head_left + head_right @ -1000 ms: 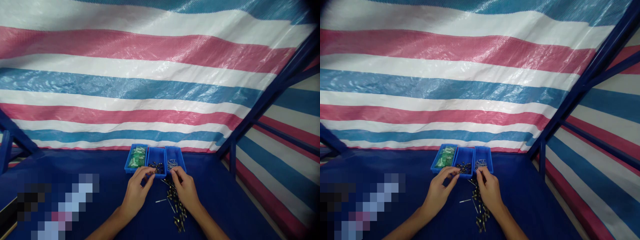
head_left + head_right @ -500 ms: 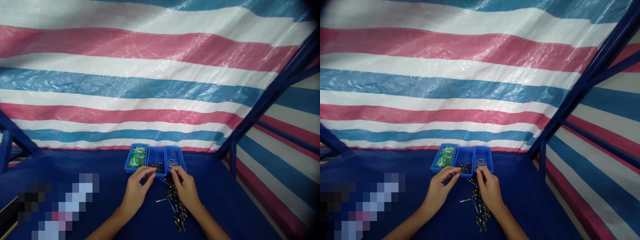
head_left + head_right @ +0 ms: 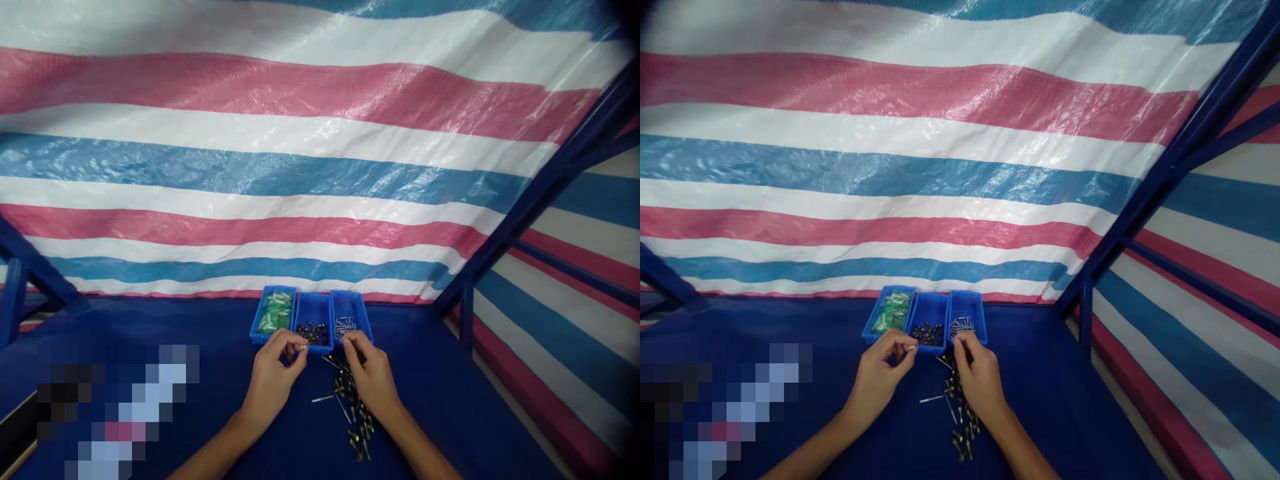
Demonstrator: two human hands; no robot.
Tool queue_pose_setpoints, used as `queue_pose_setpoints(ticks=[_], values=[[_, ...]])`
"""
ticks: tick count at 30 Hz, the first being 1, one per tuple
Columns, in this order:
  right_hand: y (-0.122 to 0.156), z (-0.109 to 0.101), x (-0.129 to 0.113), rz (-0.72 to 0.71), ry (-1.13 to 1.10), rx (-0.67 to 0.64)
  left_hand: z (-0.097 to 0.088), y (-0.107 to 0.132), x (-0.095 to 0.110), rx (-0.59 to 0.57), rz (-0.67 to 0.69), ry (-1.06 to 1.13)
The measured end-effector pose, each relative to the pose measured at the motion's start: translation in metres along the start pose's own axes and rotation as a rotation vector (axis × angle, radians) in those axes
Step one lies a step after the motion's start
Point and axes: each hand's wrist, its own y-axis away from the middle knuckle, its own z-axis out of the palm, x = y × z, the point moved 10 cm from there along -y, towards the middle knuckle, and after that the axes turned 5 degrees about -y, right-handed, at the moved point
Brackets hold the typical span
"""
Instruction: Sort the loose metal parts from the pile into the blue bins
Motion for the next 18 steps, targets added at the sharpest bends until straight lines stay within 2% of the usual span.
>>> queue_pose_setpoints(ticks=[9, 18], values=[[0.0, 0.001, 0.001, 0.006, -0.009, 0.001, 0.002, -0.001, 0.0, -0.025, 0.024, -0.03], [-0.001, -0.001, -0.003, 0.001, -0.008, 0.0, 0.002, -0.003, -0.017, -0.044, -0.058, -0.161]])
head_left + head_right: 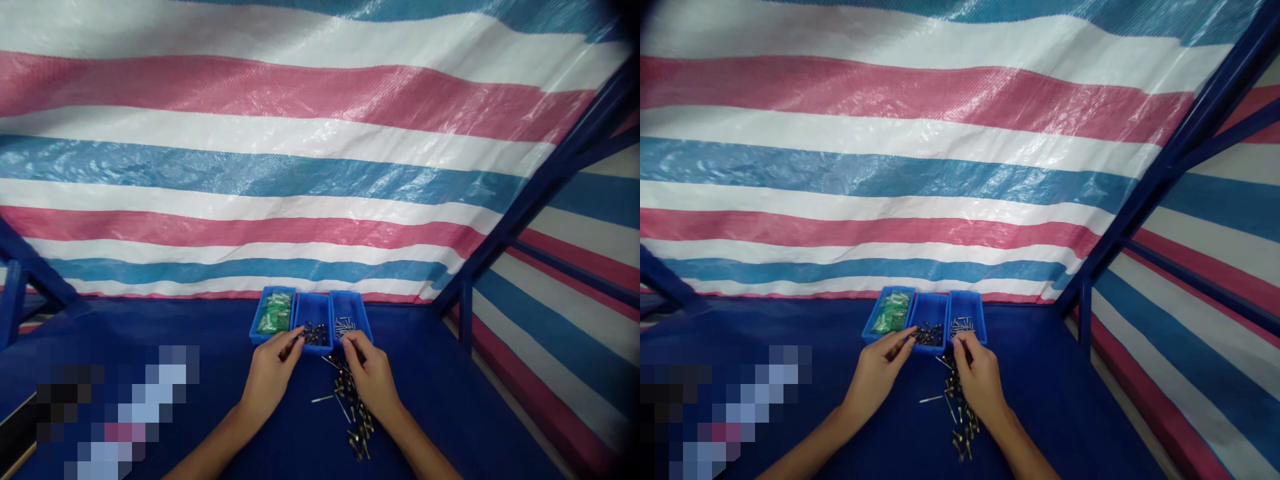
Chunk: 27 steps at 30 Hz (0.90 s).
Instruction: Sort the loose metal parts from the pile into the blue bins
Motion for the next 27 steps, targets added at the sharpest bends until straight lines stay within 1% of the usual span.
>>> queue_pose_setpoints(ticks=[3, 6, 9, 11, 13, 15, 16, 18, 19, 21, 24, 27], values=[[0.0, 0.001, 0.001, 0.007, -0.004, -0.003, 0.007, 0.001, -0.009, -0.082, -0.056, -0.067], [0.001, 0.002, 0.002, 0.01, -0.01, -0.006, 0.013, 0.003, -0.014, -0.149, -0.084, -0.113], [0.001, 0.003, 0.003, 0.017, -0.019, -0.012, 0.017, 0.005, -0.016, -0.186, -0.077, -0.142], [0.001, 0.002, 0.003, 0.018, -0.021, -0.012, 0.019, 0.007, -0.014, -0.183, -0.043, -0.169], [0.001, 0.002, 0.002, 0.015, -0.014, -0.01, 0.017, 0.009, -0.005, -0.143, 0.04, -0.202], [0.0, 0.002, 0.002, 0.012, -0.007, -0.011, 0.018, 0.013, 0.012, -0.142, 0.183, -0.206], [0.0, 0.001, 0.001, 0.009, -0.005, -0.012, 0.021, 0.017, 0.023, -0.173, 0.263, -0.198], [0.001, 0.001, 0.0, 0.002, -0.003, -0.011, 0.033, 0.027, 0.043, -0.311, 0.401, -0.185], [0.001, 0.001, 0.0, 0.0, -0.002, -0.01, 0.037, 0.032, 0.051, -0.365, 0.445, -0.203], [0.001, 0.0, 0.0, 0.0, 0.002, -0.005, 0.045, 0.04, 0.061, -0.48, 0.49, -0.241], [0.001, 0.0, 0.002, 0.004, 0.008, -0.008, 0.051, 0.048, 0.073, -0.548, 0.569, -0.311], [0.001, 0.002, 0.006, 0.017, 0.011, -0.014, 0.057, 0.053, 0.075, -0.583, 0.619, -0.391]])
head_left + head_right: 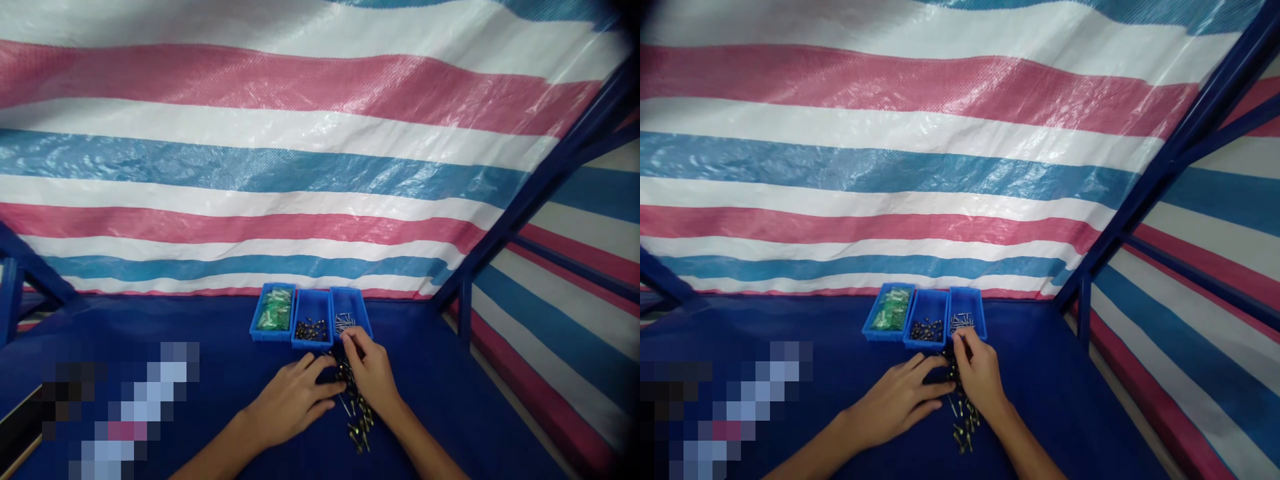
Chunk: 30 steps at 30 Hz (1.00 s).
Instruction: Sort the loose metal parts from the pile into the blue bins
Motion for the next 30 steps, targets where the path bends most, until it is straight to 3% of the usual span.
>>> queue_pose_setpoints(ticks=[12, 20, 30], values=[[0.0, 0.0, 0.0, -0.014, 0.003, 0.003, 0.006, 0.001, -0.021, 0.075, -0.105, 0.0], [0.0, 0.001, 0.001, -0.012, 0.003, -0.001, 0.005, -0.001, -0.019, 0.06, -0.108, 0.027], [0.0, 0.0, 0.0, -0.012, 0.017, -0.002, 0.011, 0.002, -0.032, 0.099, -0.173, 0.092]])
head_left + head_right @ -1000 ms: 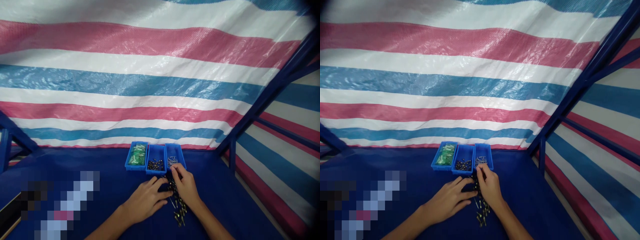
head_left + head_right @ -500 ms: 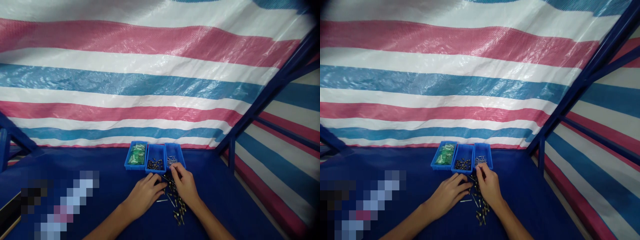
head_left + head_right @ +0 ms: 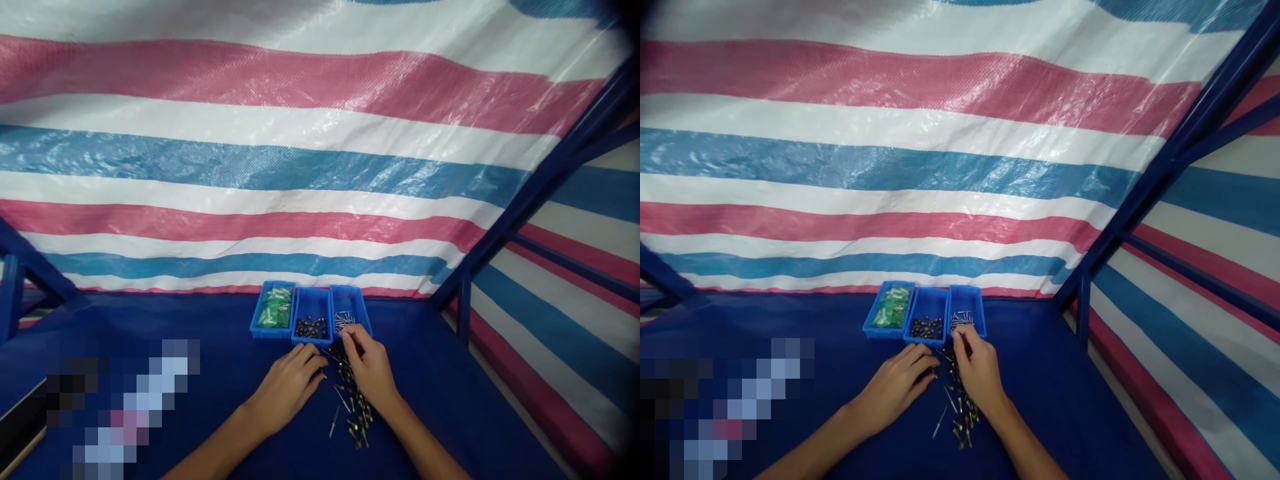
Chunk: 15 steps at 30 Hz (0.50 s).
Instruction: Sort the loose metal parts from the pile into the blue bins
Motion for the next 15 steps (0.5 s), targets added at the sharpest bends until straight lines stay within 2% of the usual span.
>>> queue_pose_setpoints(ticks=[7, 15], values=[[-0.0003, -0.0011, -0.0014, -0.006, -0.007, 0.004, -0.0071, -0.001, 0.0051, 0.013, 0.007, -0.026], [-0.0002, -0.0014, -0.0021, -0.007, -0.003, 0.009, -0.0044, 0.0008, 0.0026, 0.034, 0.023, -0.029]])
